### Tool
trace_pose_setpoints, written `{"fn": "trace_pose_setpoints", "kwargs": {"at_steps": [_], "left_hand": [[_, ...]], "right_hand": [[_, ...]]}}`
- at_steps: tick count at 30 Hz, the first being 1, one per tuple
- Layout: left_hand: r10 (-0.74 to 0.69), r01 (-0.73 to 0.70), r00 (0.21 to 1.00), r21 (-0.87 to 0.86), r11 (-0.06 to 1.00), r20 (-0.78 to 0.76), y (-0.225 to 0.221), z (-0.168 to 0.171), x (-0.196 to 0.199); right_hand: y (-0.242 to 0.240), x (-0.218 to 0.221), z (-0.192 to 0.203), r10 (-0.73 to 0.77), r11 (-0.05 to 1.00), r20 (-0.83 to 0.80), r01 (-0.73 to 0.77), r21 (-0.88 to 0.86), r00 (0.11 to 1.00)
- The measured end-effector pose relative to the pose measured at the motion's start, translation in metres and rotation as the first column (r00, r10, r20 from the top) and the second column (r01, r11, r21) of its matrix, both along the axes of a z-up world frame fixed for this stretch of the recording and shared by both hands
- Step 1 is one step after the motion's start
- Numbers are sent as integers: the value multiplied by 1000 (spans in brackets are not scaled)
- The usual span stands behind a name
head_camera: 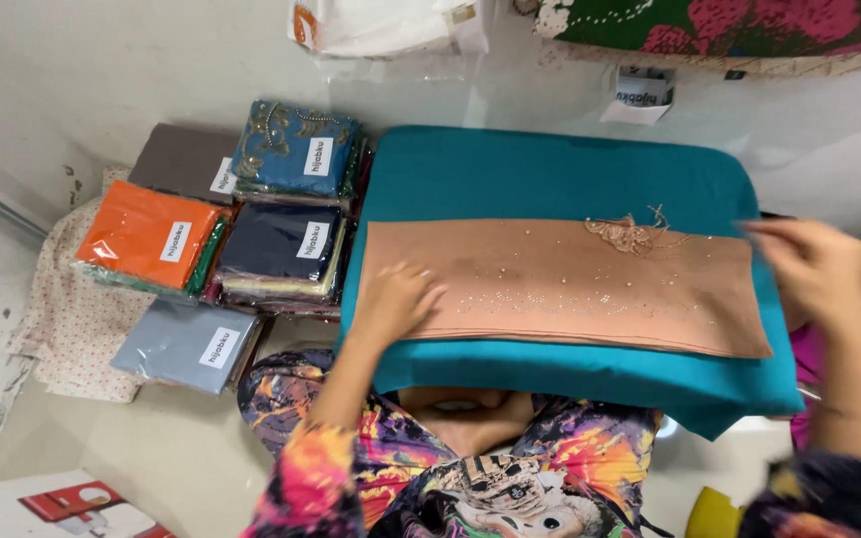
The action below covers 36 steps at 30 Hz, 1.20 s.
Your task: A person prepares a piece of fabric for sale by lint-rolling it, folding it neatly, and placing it into a clear plastic packaging sleeve.
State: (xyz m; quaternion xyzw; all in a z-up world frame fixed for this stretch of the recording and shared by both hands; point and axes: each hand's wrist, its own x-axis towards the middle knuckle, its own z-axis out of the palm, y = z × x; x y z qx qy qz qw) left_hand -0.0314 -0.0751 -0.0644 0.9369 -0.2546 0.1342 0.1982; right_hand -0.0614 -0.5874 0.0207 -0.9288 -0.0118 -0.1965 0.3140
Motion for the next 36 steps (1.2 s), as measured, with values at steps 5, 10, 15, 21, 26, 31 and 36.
{"fn": "trace_pose_setpoints", "kwargs": {"at_steps": [5, 10, 15, 21, 26, 31, 36], "left_hand": [[87, -70, 978, 95, 993, -191, -42, -15, 36], [164, -104, 939, 205, 973, -301, -37, -5, 30], [163, -115, 942, 171, 978, -294, -39, -9, 28], [173, -129, 944, 170, 977, -279, -39, -21, 33], [184, -133, 945, 196, 972, -270, -40, -20, 32], [182, -132, 941, 186, 974, -285, -39, -22, 33], [171, -121, 941, 182, 976, -292, -39, -18, 31]], "right_hand": [[77, 94, -49, 356, 912, -145, -377, -164, 923], [79, 107, -49, 255, 882, -410, -385, -273, 876], [20, 100, -69, 13, 842, -589, -327, -430, 808], [-52, 100, -83, -563, 493, -409, -105, -864, 718], [60, 102, -10, 189, 942, -389, -278, -188, 902], [83, 107, -23, 283, 940, -523, -341, -16, 804], [58, 121, -59, 250, 952, -544, -307, -15, 801]]}}
